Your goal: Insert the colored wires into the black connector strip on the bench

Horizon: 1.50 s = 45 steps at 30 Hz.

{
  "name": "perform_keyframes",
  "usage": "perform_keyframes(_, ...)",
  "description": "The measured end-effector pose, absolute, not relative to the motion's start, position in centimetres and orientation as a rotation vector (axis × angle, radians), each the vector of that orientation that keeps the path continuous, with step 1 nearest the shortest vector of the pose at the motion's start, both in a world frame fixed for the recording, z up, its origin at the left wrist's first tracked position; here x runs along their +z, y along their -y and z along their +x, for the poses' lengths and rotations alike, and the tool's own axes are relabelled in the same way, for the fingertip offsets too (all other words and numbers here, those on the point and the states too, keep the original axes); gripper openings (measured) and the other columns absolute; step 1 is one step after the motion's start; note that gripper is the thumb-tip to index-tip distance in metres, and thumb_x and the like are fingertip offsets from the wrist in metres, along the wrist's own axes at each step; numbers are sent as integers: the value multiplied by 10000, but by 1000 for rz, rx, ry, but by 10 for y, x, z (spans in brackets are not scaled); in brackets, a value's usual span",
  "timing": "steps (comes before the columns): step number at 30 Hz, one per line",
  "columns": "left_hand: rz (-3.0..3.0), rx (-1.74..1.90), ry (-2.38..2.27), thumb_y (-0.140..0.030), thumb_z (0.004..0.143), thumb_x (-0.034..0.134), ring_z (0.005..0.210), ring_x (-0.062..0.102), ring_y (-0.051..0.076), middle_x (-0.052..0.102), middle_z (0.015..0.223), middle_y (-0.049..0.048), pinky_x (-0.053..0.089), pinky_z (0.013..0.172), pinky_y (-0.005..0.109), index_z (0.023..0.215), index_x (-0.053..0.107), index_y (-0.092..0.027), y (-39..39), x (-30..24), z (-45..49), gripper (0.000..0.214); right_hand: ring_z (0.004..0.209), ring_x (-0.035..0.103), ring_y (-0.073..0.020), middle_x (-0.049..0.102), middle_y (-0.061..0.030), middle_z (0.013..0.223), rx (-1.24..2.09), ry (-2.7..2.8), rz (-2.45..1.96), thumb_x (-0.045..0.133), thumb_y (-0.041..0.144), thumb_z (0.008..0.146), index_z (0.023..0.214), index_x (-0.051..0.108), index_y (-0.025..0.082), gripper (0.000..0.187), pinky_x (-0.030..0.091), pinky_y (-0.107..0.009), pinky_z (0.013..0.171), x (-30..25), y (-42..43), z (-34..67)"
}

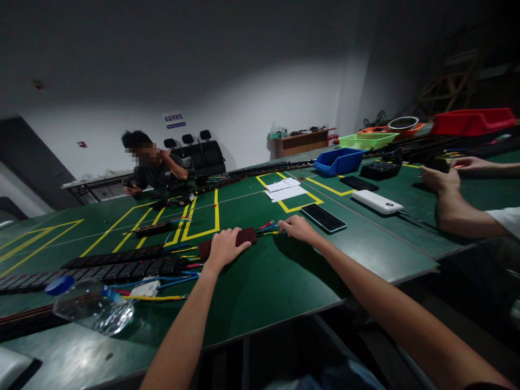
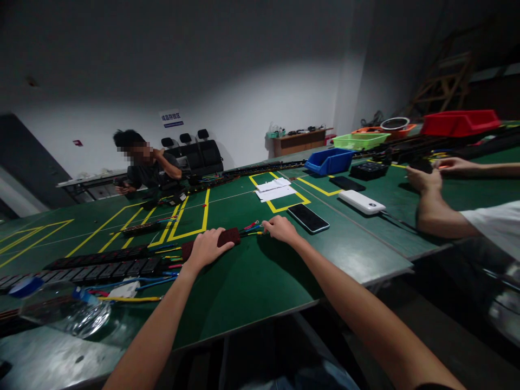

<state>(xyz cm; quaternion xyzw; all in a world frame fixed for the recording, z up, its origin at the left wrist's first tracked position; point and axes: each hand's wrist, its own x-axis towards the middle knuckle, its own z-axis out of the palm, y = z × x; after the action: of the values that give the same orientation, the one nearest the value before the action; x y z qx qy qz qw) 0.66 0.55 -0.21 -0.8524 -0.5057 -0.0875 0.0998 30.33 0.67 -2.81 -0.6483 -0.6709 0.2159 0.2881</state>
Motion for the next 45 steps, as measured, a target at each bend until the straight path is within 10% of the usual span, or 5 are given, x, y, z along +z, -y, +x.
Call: perform_keyframes(45, -2537, -253, 1523, -743, 951, 425, 1066, 644, 300, 697, 1153, 129, 445, 853, 379, 1298, 592, -210, -3, -1, 7, 657, 566, 579, -149, 688, -55, 638, 602, 1762, -1762, 492, 418, 965, 812, 813, 151, 445, 348, -249, 562, -28, -5, 301)
